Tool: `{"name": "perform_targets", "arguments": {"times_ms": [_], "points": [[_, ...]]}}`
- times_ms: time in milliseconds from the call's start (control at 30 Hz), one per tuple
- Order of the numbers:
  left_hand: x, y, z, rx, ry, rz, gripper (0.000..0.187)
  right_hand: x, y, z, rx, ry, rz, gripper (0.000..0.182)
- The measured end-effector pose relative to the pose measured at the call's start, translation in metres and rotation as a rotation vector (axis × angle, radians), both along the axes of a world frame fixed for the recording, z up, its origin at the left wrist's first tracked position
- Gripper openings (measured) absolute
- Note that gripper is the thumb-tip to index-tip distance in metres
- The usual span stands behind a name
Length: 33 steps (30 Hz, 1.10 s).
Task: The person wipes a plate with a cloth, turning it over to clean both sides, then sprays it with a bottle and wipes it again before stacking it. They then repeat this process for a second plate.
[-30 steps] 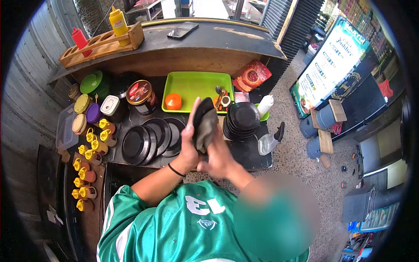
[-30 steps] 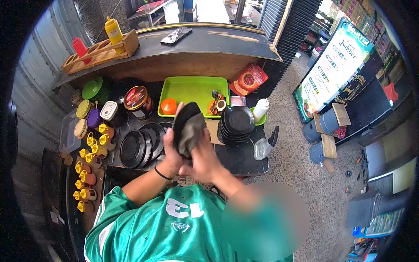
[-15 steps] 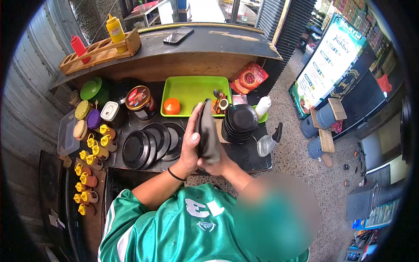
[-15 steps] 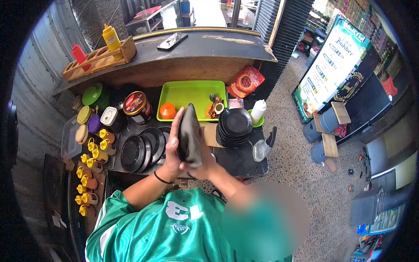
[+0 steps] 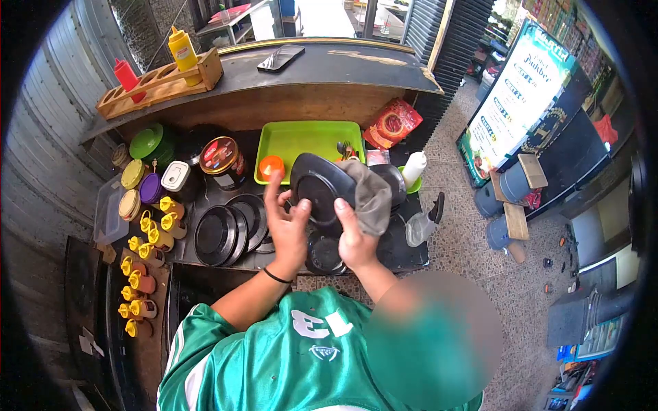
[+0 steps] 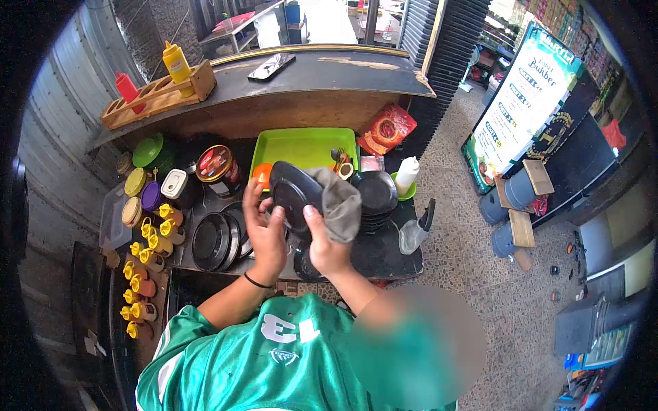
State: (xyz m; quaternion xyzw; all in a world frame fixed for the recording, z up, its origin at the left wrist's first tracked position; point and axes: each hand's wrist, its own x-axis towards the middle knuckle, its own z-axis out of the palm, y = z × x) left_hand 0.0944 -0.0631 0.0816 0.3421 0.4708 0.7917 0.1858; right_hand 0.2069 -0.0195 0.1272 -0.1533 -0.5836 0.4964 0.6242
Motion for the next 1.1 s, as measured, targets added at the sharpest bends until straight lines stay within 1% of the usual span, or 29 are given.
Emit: {"name": "perform_targets", "arguments": {"times_ms": [67,100,133,200,233,267,300,333,367,400,433,467,500,533,567,600,633,667,700,733,800,833,867,933,967,1000,1067,1100], "points": [[-0.016,0.002,0.010,0.081,-0.377,-0.169,0.076,0.011,0.008,-0.002,-0.021,-0.006,0.025,0.051],[-0.022,-0.004,0.018,0.057,-0.551,-0.395,0.069,0.012,0.006,-0.001,-0.051,0.003,0.025,0.049],[-0.034,-0.002,0.017,0.010,-0.847,-0.641,0.065,0.014,0.005,-0.002,-0.051,0.000,0.032,0.049],[-0.033,-0.010,0.012,0.069,-0.883,-0.812,0.065,0.015,0.007,-0.012,0.197,-0.370,-0.255,0.046],[-0.034,-0.012,0.010,0.075,-0.881,-0.812,0.065,0.009,0.012,-0.042,0.105,-0.325,-0.301,0.047],[-0.035,-0.015,0.007,0.024,-0.969,-0.903,0.064,0.010,0.017,-0.044,0.108,-0.324,-0.301,0.047],[-0.035,-0.018,0.005,-0.033,-1.058,-0.992,0.064,0.014,0.024,-0.044,0.144,-0.487,-0.262,0.049],[-0.023,-0.017,0.012,-0.015,-0.945,-0.992,0.064,0.016,0.027,-0.043,0.178,-0.649,-0.219,0.052],[-0.023,-0.014,-0.005,-0.137,-0.982,-1.003,0.066,0.009,0.021,-0.041,0.204,-0.582,-0.118,0.060],[-0.021,-0.012,-0.021,-0.260,-1.019,-1.012,0.068,0.010,0.026,-0.073,0.204,-0.723,-0.046,0.071],[-0.013,-0.009,-0.011,-0.282,-0.925,-0.929,0.082,0.008,0.017,-0.072,0.190,-0.665,0.004,0.076],[-0.016,-0.006,-0.016,-0.309,-1.047,-0.976,0.093,0.003,0.010,-0.071,0.183,-0.602,0.051,0.081],[-0.015,-0.006,-0.021,-0.233,-1.020,-0.914,0.094,0.004,0.003,-0.082,0.257,-0.698,0.052,0.087],[-0.013,-0.004,-0.023,-0.162,-0.995,-0.852,0.094,0.000,-0.010,-0.085,0.281,-0.695,0.002,0.079],[-0.019,0.003,-0.025,-0.070,-0.923,-0.832,0.089,0.003,-0.012,-0.087,0.407,-0.734,0.016,0.074],[-0.021,0.000,-0.028,-0.075,-0.922,-0.839,0.089,0.006,-0.014,-0.088,0.530,-0.773,0.032,0.068],[-0.018,-0.010,-0.014,-0.068,-0.948,-0.947,0.094,0.009,-0.017,-0.083,0.524,-0.775,0.029,0.068],[-0.017,-0.019,-0.003,-0.059,-0.976,-1.053,0.099,0.012,-0.021,-0.077,0.550,-0.775,0.107,0.062],[-0.018,-0.021,0.001,-0.001,-1.062,-1.072,0.100,0.014,-0.025,-0.074,0.576,-0.772,0.187,0.056],[-0.023,-0.018,-0.002,-0.005,-1.068,-1.067,0.100,0.016,-0.028,-0.079,0.569,-0.773,0.192,0.056],[-0.041,-0.007,-0.015,-0.169,-1.188,-0.721,0.099,0.020,-0.030,-0.096,0.498,-0.687,0.145,0.053],[-0.045,-0.007,-0.023,-0.092,-1.057,-0.769,0.092,0.024,-0.024,-0.108,0.581,-0.724,0.146,0.050],[-0.045,-0.005,-0.019,-0.080,-1.055,-0.767,0.092,0.024,-0.023,-0.113,0.591,-0.724,0.150,0.050],[-0.042,-0.007,-0.010,0.031,-1.097,-0.858,0.085,0.021,-0.025,-0.115,0.506,-0.686,-0.053,0.048],[-0.039,-0.008,-0.004,0.008,-1.078,-0.845,0.082,0.024,-0.024,-0.111,0.538,-0.739,-0.109,0.055],[-0.037,-0.010,-0.002,-0.061,-1.042,-0.866,0.084,0.021,-0.021,-0.107,0.530,-0.739,-0.101,0.055],[-0.029,-0.008,0.001,-0.125,-0.905,-0.978,0.080,0.014,-0.010,-0.098,0.551,-0.786,-0.316,0.049],[-0.042,0.002,-0.048,-0.077,-0.916,-1.228,0.078,0.011,-0.002,-0.100,0.493,-0.769,-0.324,0.056]]}}
